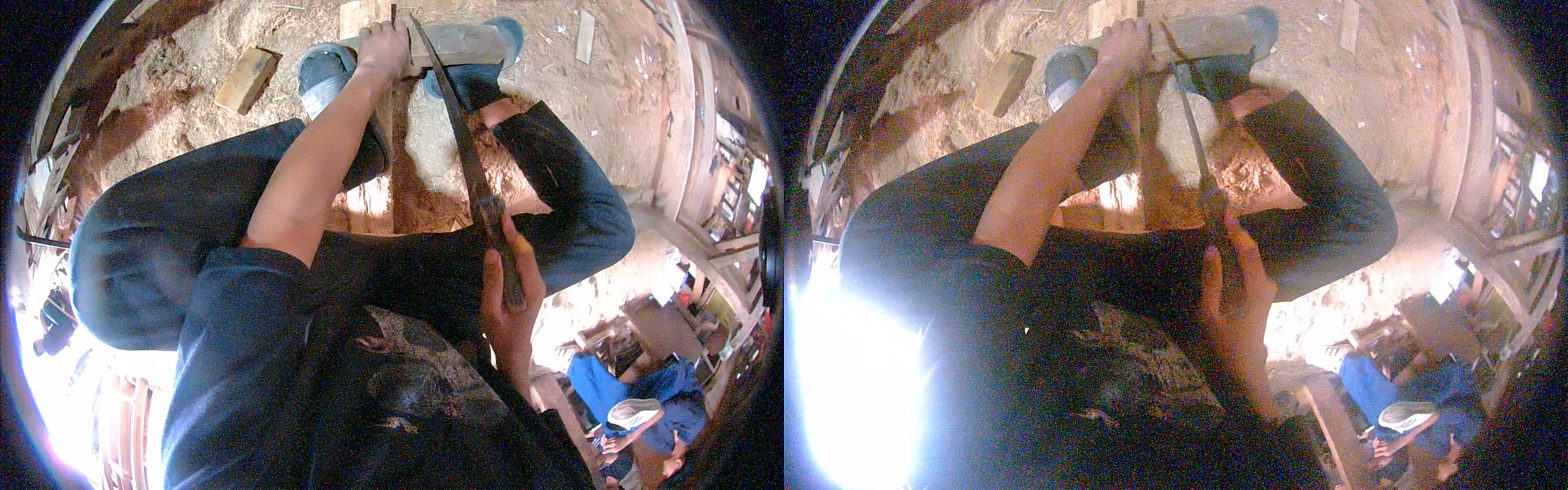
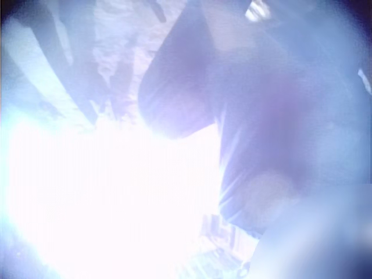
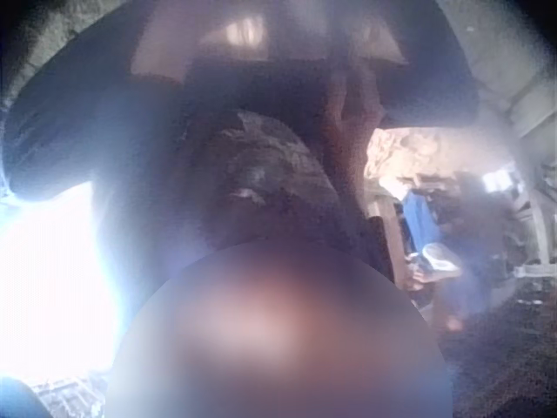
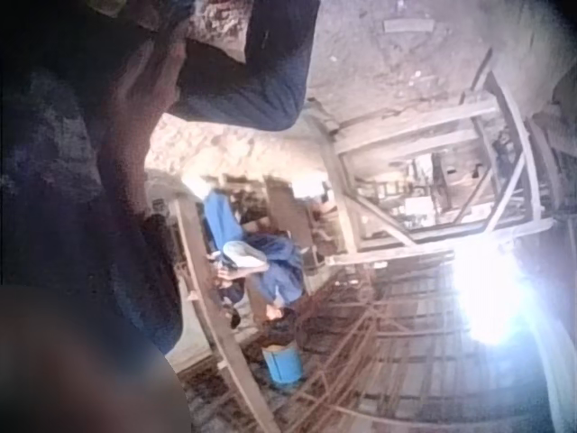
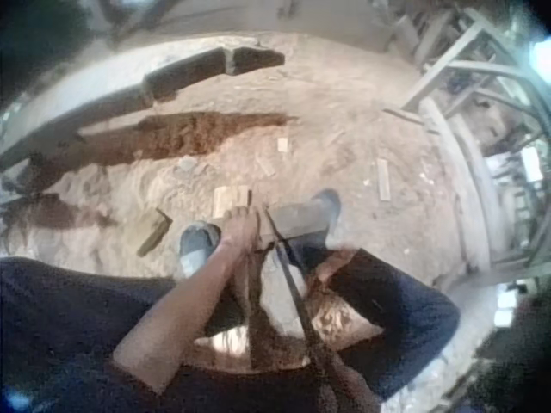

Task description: The person sits on the floor and uses a hand saw to cut a small piece of wood held between their feet. They repeatedly saw back and forth, generating sawdust, and occasionally adjust the wood's position to continue cutting.

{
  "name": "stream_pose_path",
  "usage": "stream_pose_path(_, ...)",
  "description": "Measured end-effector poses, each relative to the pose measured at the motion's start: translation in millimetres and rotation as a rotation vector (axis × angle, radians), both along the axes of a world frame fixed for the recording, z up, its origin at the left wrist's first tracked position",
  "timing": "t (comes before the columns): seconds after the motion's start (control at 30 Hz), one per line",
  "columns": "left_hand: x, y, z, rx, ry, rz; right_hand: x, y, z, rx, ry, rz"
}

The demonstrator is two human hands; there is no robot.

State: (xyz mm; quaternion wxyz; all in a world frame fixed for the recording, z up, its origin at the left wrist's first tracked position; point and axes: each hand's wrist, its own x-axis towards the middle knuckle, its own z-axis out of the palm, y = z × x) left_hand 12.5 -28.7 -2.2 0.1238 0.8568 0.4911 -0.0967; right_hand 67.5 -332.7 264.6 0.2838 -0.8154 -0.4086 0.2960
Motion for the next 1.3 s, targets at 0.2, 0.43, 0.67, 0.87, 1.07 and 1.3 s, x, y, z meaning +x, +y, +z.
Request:
stream_pose_path(0.2,-1,0,-1,-0.009,-0.014,-0.049,9,18,-16,-0.051,0.064,-0.036)
stream_pose_path(0.43,-7,7,-3,0.011,0.005,-0.057,12,28,-53,0.135,0.032,0.029)
stream_pose_path(0.67,-6,3,-5,0.007,0.001,-0.033,15,28,-75,0.206,-0.014,0.055)
stream_pose_path(0.87,-1,-4,-6,0.023,-0.032,-0.05,16,98,-133,0.332,0.005,0.086)
stream_pose_path(1.07,-6,-4,2,-0.023,-0.044,-0.021,1,73,-116,0.314,0.003,0.082)
stream_pose_path(1.3,-11,2,-13,0.071,-0.069,-0.107,0,165,-116,0.047,0.274,-0.025)
